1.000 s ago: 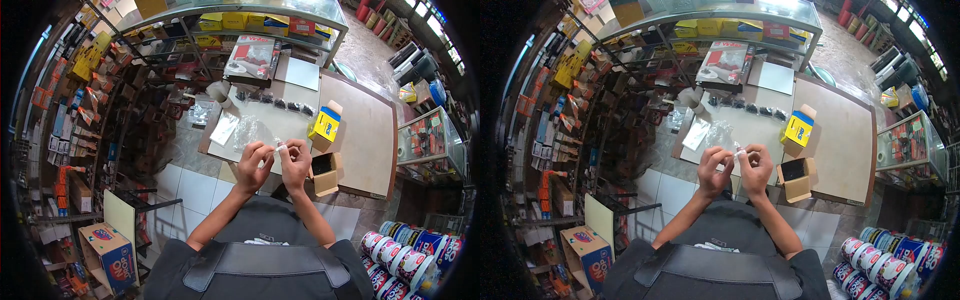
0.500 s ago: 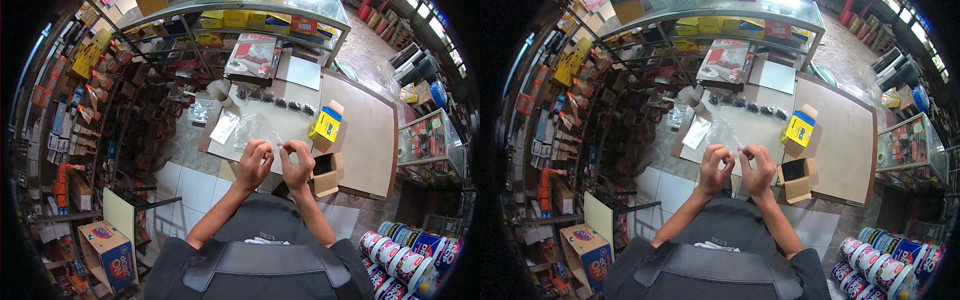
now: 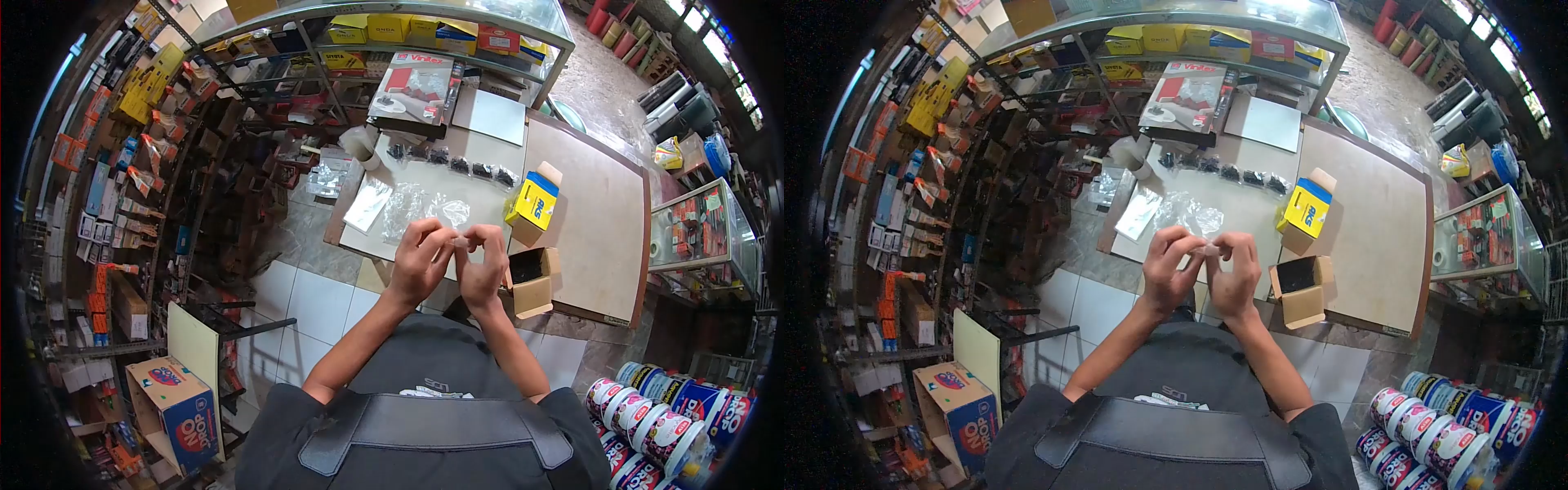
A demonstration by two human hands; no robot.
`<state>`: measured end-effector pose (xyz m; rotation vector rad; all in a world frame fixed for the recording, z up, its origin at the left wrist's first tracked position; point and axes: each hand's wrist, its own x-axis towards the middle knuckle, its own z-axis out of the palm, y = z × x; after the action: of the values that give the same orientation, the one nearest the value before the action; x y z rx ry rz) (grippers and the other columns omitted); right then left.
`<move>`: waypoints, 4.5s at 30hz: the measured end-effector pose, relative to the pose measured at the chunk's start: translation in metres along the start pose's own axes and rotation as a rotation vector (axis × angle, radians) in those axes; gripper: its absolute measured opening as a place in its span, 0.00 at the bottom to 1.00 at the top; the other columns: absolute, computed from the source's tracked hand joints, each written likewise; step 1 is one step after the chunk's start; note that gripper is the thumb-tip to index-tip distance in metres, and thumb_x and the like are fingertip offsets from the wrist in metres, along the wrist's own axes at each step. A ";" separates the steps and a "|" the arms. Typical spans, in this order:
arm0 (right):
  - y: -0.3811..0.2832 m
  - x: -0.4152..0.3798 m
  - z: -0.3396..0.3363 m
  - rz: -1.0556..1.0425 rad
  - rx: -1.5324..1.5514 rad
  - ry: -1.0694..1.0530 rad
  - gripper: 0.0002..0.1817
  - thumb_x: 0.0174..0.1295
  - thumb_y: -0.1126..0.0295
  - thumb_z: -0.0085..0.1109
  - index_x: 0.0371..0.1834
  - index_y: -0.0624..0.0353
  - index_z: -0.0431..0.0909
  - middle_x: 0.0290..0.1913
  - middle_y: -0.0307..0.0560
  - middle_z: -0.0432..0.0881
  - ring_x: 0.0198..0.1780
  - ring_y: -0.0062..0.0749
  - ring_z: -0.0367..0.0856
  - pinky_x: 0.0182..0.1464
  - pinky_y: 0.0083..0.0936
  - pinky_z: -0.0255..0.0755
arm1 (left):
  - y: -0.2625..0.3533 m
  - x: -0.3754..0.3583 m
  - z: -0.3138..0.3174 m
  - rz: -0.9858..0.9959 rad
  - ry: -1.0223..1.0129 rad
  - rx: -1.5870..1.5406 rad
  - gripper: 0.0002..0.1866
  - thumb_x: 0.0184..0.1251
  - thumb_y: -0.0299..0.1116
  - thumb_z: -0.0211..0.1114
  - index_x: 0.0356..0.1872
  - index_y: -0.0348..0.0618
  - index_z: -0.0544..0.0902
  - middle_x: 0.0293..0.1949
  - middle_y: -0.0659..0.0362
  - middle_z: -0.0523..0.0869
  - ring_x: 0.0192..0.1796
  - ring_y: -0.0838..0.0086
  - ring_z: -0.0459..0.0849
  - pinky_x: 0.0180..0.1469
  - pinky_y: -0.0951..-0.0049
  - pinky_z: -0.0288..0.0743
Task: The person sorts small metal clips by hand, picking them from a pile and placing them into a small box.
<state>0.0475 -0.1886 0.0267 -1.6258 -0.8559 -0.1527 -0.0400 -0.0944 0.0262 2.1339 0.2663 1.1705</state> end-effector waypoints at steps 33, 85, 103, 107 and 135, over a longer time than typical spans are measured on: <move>0.009 0.014 -0.003 0.014 0.074 0.193 0.10 0.55 0.86 0.70 0.34 0.64 0.77 0.32 0.44 0.80 0.33 0.27 0.79 0.38 0.24 0.75 | 0.018 0.016 0.016 -0.036 -0.001 0.104 0.16 0.59 0.12 0.63 0.47 0.39 0.85 0.46 0.51 0.77 0.42 0.61 0.81 0.44 0.64 0.78; 0.014 0.016 0.022 -0.046 0.130 0.164 0.12 0.56 0.85 0.69 0.34 0.62 0.74 0.32 0.44 0.78 0.34 0.30 0.76 0.37 0.24 0.72 | -0.001 0.010 0.014 -0.188 0.385 -0.042 0.13 0.56 0.16 0.74 0.35 0.39 0.78 0.34 0.56 0.80 0.34 0.69 0.79 0.37 0.72 0.75; 0.016 0.009 0.025 0.018 0.163 0.042 0.10 0.66 0.84 0.64 0.44 0.64 0.72 0.46 0.43 0.74 0.49 0.24 0.78 0.53 0.20 0.76 | -0.013 0.008 0.015 -0.110 0.444 0.009 0.10 0.59 0.16 0.71 0.39 0.38 0.81 0.40 0.54 0.79 0.36 0.69 0.78 0.39 0.72 0.76; 0.011 0.012 0.033 0.031 0.229 0.145 0.09 0.63 0.80 0.69 0.39 0.61 0.76 0.40 0.42 0.80 0.38 0.23 0.77 0.35 0.19 0.68 | -0.003 0.014 0.011 -0.138 0.397 0.072 0.09 0.61 0.15 0.69 0.40 0.37 0.84 0.39 0.54 0.79 0.36 0.67 0.80 0.43 0.71 0.79; -0.024 0.039 -0.002 -0.036 0.081 -0.245 0.10 0.55 0.76 0.69 0.41 0.60 0.82 0.42 0.50 0.79 0.42 0.37 0.78 0.47 0.32 0.74 | -0.020 0.021 -0.033 0.130 0.277 0.110 0.18 0.56 0.21 0.79 0.40 0.42 0.76 0.33 0.57 0.82 0.33 0.64 0.83 0.34 0.66 0.78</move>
<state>0.0623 -0.1736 0.0674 -1.5739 -1.0645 0.0574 -0.0522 -0.0539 0.0393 2.1056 0.3254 1.5634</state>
